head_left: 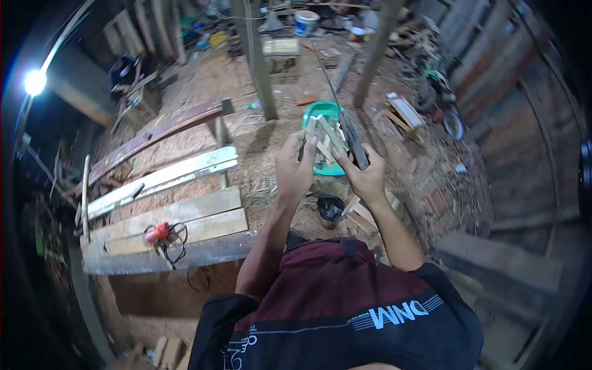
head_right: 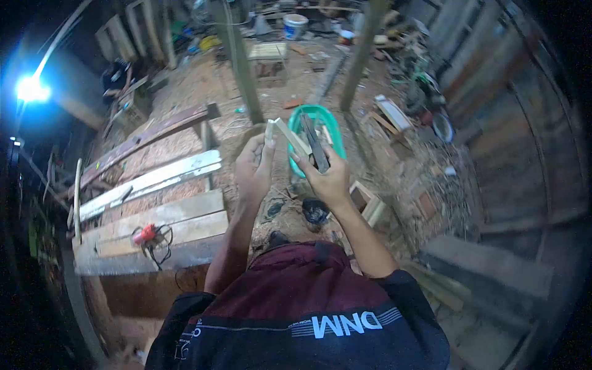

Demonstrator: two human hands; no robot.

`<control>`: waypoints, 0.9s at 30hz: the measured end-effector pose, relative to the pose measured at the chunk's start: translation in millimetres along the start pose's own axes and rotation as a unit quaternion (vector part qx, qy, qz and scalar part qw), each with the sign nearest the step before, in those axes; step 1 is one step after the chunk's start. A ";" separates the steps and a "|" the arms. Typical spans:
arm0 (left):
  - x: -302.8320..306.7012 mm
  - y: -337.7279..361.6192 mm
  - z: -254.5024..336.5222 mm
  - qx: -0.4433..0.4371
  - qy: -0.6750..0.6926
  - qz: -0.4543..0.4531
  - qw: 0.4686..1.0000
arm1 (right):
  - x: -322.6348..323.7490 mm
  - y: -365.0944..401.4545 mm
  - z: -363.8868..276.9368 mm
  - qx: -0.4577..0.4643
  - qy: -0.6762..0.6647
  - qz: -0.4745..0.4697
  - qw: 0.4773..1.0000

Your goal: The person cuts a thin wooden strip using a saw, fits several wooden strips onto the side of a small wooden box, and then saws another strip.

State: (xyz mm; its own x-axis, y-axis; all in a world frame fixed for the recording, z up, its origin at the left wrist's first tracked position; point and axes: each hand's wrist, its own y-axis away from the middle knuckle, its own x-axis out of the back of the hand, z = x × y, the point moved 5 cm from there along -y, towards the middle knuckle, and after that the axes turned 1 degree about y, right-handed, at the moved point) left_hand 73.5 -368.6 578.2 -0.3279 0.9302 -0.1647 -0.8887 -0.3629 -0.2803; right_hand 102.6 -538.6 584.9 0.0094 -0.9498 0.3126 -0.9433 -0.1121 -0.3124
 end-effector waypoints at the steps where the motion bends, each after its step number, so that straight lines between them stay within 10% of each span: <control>1: -20.3 3.2 3.0 0.005 0.004 -0.023 1.000 | 18.7 8.5 -0.2 -0.020 -0.001 0.029 0.999; 10: -134.3 137.7 -14.0 -0.135 -0.206 -0.134 0.960 | 204.6 58.5 69.4 -0.053 -0.050 0.319 0.945; 13: -140.6 151.6 -57.3 0.100 -0.056 -0.158 0.981 | 284.3 81.8 65.4 -0.105 0.045 0.286 0.952; 18: -182.8 156.3 -27.6 0.096 0.005 -0.257 0.962 | 295.2 134.1 30.8 -0.107 -0.185 0.272 0.938; 27: -228.1 201.6 -8.1 0.082 0.036 -0.363 0.927 | 275.6 182.8 8.4 -0.083 -0.121 0.345 0.927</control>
State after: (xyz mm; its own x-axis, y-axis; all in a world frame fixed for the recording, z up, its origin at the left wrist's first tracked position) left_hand -28.2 -654.4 551.6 0.3933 0.9179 -0.0529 -0.9056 0.3768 -0.1945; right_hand -64.4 -823.4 606.4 -0.5603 -0.8185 -0.1272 -0.7899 0.5742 -0.2154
